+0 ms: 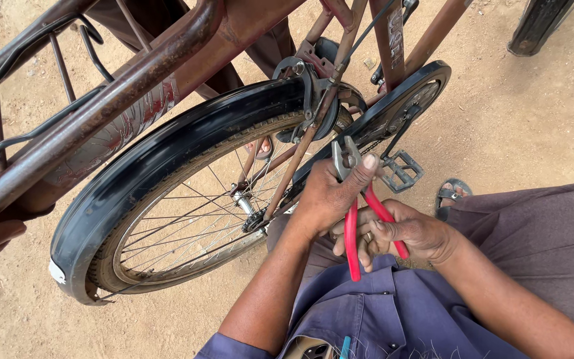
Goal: The person uses pliers to remove a cotter pin from the rear brake assembly of a bicycle. They then insert a new cotter pin and secure it by bending the ends with the pliers.
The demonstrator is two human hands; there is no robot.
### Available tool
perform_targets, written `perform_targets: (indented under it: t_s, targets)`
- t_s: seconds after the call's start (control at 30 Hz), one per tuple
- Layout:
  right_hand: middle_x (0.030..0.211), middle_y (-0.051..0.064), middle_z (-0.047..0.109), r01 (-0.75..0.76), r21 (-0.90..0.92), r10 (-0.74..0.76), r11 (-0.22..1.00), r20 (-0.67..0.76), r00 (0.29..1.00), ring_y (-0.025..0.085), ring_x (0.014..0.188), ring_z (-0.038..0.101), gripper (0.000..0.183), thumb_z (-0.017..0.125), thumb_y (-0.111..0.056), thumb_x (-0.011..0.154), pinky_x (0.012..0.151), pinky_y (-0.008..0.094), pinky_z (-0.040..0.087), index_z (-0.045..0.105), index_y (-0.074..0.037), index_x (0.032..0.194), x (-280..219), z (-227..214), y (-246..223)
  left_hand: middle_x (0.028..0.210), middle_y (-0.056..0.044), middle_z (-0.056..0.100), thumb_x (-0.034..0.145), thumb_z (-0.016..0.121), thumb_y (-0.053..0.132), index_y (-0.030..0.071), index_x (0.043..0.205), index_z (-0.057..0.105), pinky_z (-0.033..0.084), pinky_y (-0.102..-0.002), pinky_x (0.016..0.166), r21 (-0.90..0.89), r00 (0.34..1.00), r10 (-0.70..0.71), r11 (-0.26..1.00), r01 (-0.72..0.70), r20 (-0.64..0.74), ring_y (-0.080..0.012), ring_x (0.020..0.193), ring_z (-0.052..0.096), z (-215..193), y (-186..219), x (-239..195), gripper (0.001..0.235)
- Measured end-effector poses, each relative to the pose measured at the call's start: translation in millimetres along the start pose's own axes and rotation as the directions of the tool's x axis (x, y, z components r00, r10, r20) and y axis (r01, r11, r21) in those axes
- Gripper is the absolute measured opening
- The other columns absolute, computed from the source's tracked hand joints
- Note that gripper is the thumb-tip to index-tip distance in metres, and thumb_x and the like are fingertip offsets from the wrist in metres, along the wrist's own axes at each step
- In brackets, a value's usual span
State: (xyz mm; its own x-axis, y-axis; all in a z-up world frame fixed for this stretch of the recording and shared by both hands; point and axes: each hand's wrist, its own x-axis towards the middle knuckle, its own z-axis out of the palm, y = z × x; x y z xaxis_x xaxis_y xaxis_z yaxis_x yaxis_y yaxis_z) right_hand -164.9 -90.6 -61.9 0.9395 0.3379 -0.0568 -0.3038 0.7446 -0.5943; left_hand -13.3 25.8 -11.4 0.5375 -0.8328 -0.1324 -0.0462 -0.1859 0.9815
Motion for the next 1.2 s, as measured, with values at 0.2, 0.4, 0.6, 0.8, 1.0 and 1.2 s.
perform_targets:
  t_s: [0.2,0.4,0.6,0.8,1.0,1.2]
  targets:
    - [0.121,0.029,0.067,0.05,0.137,-0.063,0.989,0.097,0.993,0.025,0.089,0.071,0.071,0.076,-0.035,0.096,0.083,0.041,0.06,0.048,0.011,0.143,12,13,-11,0.071,-0.01,0.059,0.099,0.072,0.027,0.004,0.116,0.077,0.039,-0.03,0.057,0.431,0.757,0.258,0.902,0.034,-0.6,-0.0165,0.06,0.05,-31,31,-17,0.03]
    - [0.12,0.029,0.067,0.052,0.121,-0.058,0.991,0.048,0.997,0.024,0.093,0.07,0.071,0.073,-0.035,0.096,0.081,0.041,0.06,0.048,0.01,0.146,11,24,-10,0.077,-0.023,0.063,0.096,0.077,0.012,0.006,0.13,0.077,0.049,-0.032,0.065,0.438,0.872,0.164,0.897,0.064,-0.462,-0.0251,0.065,0.058,-24,7,-5,0.034]
    - [0.115,0.025,0.067,0.097,0.209,-0.107,0.973,0.034,0.994,0.021,0.087,0.066,0.065,0.067,-0.036,0.101,0.075,0.042,0.06,0.049,0.01,0.143,17,28,-9,0.122,-0.013,0.075,0.1,0.073,0.012,0.002,0.125,0.073,0.054,-0.029,0.1,0.083,0.878,0.371,0.928,-0.363,-0.303,-0.0159,0.111,0.07,-37,-22,4,0.027]
    - [0.1,0.016,0.063,0.13,0.19,-0.102,0.973,-0.15,0.983,0.021,0.093,0.066,0.066,0.068,-0.039,0.097,0.076,0.034,0.056,0.052,0.007,0.142,16,31,-8,0.111,-0.012,0.078,0.096,0.075,0.014,0.003,0.121,0.075,0.058,-0.029,0.088,-0.083,0.945,0.17,0.976,-0.2,-0.278,-0.0133,0.098,0.072,-36,-29,5,0.027]
    - [0.093,0.008,0.061,0.001,0.591,-0.168,0.806,0.228,0.959,0.017,0.075,0.062,0.046,0.071,-0.041,0.098,0.07,0.031,0.056,0.056,-0.006,0.123,22,30,2,0.073,-0.001,0.061,0.1,0.075,0.022,0.002,0.129,0.074,0.044,-0.022,0.06,-0.092,0.954,0.135,0.982,-0.165,-0.267,-0.005,0.063,0.051,-35,-22,0,0.036]
    - [0.092,0.01,0.063,-0.278,-0.779,-0.558,0.563,-0.606,0.567,0.022,0.077,0.065,0.047,0.077,-0.031,0.09,0.07,0.036,0.055,0.056,-0.002,0.12,27,26,7,0.07,0.006,0.064,0.09,0.063,0.055,0.005,0.103,0.074,0.035,-0.024,0.045,-0.311,0.955,-0.247,0.932,0.189,-0.161,-0.0055,0.051,0.045,1,9,4,0.053]
